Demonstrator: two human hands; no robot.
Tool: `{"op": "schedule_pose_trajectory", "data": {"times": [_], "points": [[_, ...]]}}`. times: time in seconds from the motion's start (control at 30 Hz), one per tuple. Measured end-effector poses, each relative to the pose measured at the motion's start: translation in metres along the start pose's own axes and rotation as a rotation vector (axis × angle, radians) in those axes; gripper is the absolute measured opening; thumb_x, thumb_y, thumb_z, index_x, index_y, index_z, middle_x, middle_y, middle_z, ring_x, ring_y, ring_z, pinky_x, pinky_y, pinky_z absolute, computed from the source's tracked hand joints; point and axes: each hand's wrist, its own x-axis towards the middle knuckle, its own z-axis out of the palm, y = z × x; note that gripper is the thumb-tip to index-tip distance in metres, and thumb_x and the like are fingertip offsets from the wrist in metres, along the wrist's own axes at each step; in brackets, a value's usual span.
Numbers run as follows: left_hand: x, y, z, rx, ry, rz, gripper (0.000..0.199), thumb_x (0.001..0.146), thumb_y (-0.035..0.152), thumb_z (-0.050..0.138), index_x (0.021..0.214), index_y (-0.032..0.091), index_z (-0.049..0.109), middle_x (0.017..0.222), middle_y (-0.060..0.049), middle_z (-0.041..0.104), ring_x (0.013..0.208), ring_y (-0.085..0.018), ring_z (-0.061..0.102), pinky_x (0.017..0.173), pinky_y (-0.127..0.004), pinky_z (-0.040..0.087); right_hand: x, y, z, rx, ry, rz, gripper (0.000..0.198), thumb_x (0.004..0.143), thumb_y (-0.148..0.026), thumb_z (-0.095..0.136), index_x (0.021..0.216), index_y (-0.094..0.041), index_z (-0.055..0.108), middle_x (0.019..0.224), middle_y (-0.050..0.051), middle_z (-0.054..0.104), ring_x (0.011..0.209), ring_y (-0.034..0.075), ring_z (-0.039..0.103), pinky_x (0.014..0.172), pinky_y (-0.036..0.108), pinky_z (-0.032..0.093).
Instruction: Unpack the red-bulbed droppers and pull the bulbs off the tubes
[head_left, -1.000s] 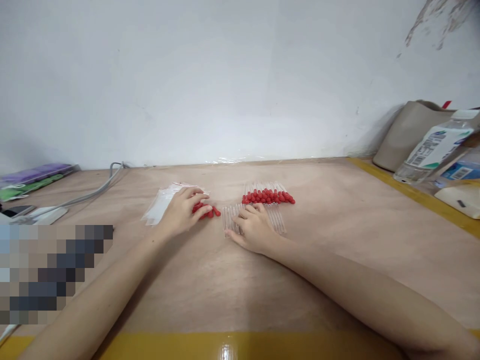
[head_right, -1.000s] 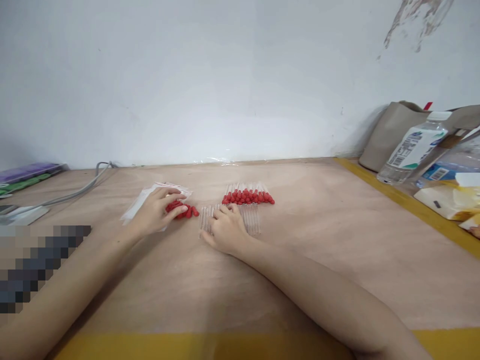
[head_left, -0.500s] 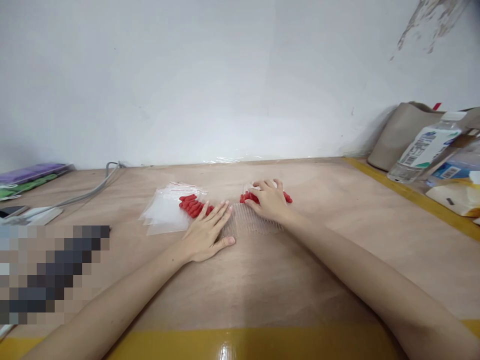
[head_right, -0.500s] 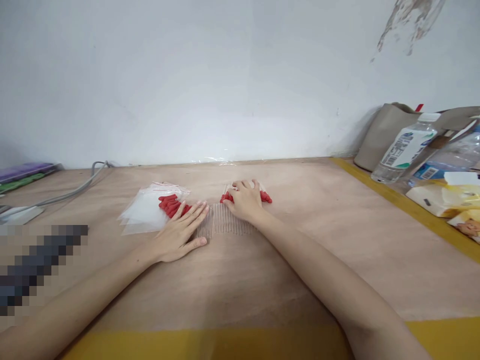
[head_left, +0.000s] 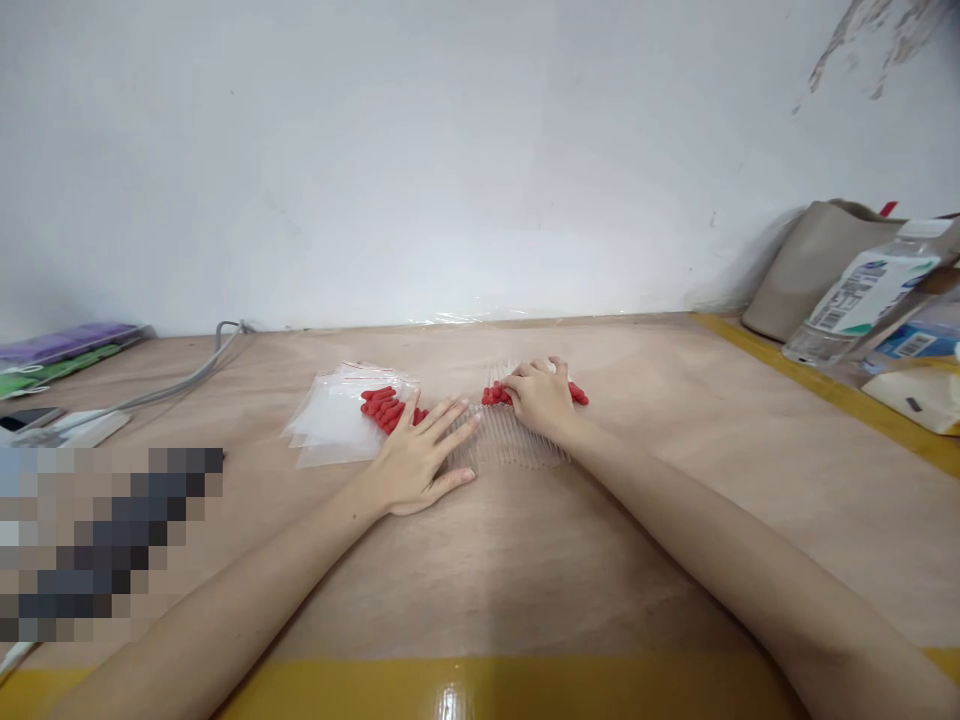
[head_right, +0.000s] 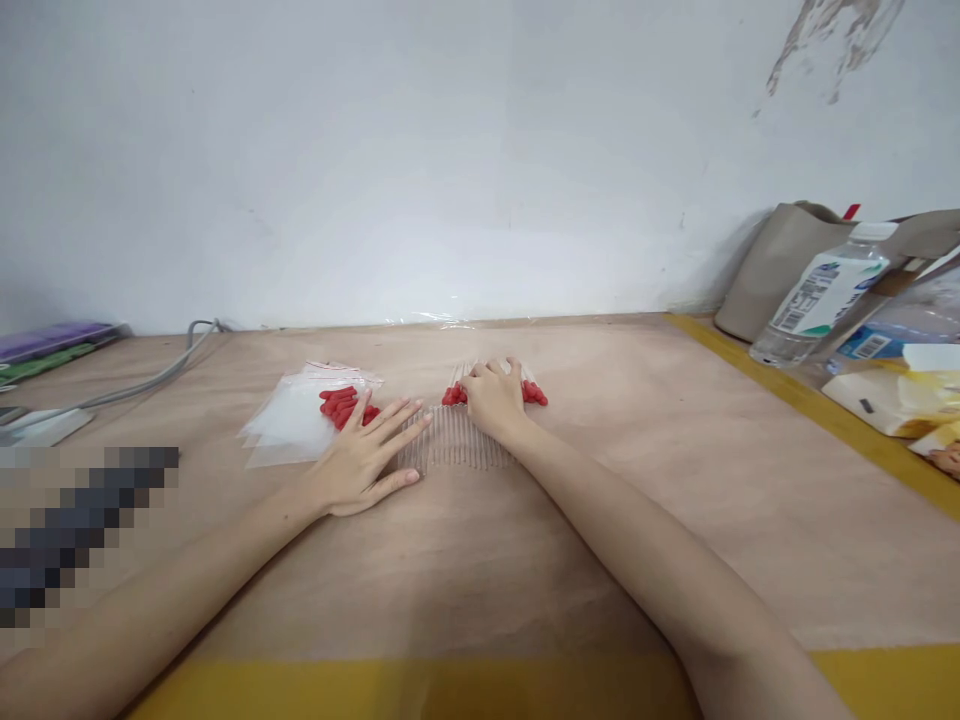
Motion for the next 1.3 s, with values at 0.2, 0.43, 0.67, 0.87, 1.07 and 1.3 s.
{"op": "schedule_pose_trajectory", "data": {"times": [0.2, 0.43, 0.67, 0.87, 1.07, 1.3], "points": [[0.001, 0.0, -0.003, 0.037, 0.021, 0.016, 0.052, 0.087, 0.047, 0.036, 0.134, 0.025, 0.03, 0.139, -0.011, 0.033, 0.129, -0.028, 0.026, 0.103, -0.06, -0.002, -0.001, -0.003, 0.001, -0.055, -0.015, 0.025, 0.025, 0.079, -0.017, 0.044, 0.091, -0.021, 0.065, 0.094, 0.008, 0.062, 0.094, 0.024, 0.048, 0.092, 0.05, 0.016], [0.0, 0.0, -0.001, 0.017, 0.022, 0.019, 0.053, 0.088, 0.045, 0.036, 0.135, 0.024, 0.029, 0.136, -0.012, 0.039, 0.129, -0.028, 0.028, 0.103, -0.06, 0.002, -0.001, -0.005, 0.001, 0.006, 0.199, 0.065, 0.024, 0.086, -0.018, 0.038, 0.093, -0.02, 0.061, 0.094, 0.005, 0.064, 0.093, 0.021, 0.05, 0.097, 0.048, 0.011], [0.002, 0.0, 0.0, 0.014, 0.108, 0.088, 0.048, 0.086, 0.041, 0.042, 0.132, 0.025, 0.036, 0.139, -0.009, 0.034, 0.13, -0.027, 0.026, 0.106, -0.055, 0.009, -0.035, 0.012, -0.025, 0.233, 0.367, 0.031, 0.018, 0.088, -0.021, 0.039, 0.095, -0.02, 0.055, 0.086, 0.002, 0.065, 0.079, 0.016, 0.056, 0.094, 0.042, 0.025], [0.008, 0.005, 0.001, 0.049, 0.168, 0.098, 0.054, 0.086, 0.039, 0.043, 0.136, 0.027, 0.026, 0.143, -0.009, 0.024, 0.131, -0.027, 0.024, 0.106, -0.051, 0.014, -0.076, 0.02, -0.043, 0.531, 0.361, -0.124, 0.016, 0.081, -0.019, 0.048, 0.097, -0.02, 0.052, 0.087, 0.005, 0.062, 0.084, 0.017, 0.056, 0.078, 0.033, 0.042], [0.009, 0.008, 0.003, 0.037, 0.202, 0.087, 0.052, 0.086, 0.037, 0.044, 0.135, 0.026, 0.029, 0.143, -0.009, 0.025, 0.131, -0.027, 0.023, 0.106, -0.049, 0.018, -0.085, 0.018, -0.033, 0.538, 0.31, -0.011, 0.006, 0.08, -0.024, 0.054, 0.076, -0.02, 0.052, 0.072, 0.001, 0.061, 0.07, 0.015, 0.056, 0.072, 0.032, 0.04], [0.012, 0.018, 0.004, -0.089, 0.218, 0.013, 0.054, 0.088, 0.035, 0.041, 0.136, 0.017, 0.025, 0.14, -0.01, 0.031, 0.131, -0.023, 0.023, 0.107, -0.046, 0.022, -0.084, 0.018, -0.027, 0.398, 0.237, -0.109, 0.022, 0.083, -0.02, 0.05, 0.104, -0.02, 0.054, 0.088, 0.004, 0.066, 0.081, 0.017, 0.055, 0.08, 0.036, 0.034]]}}
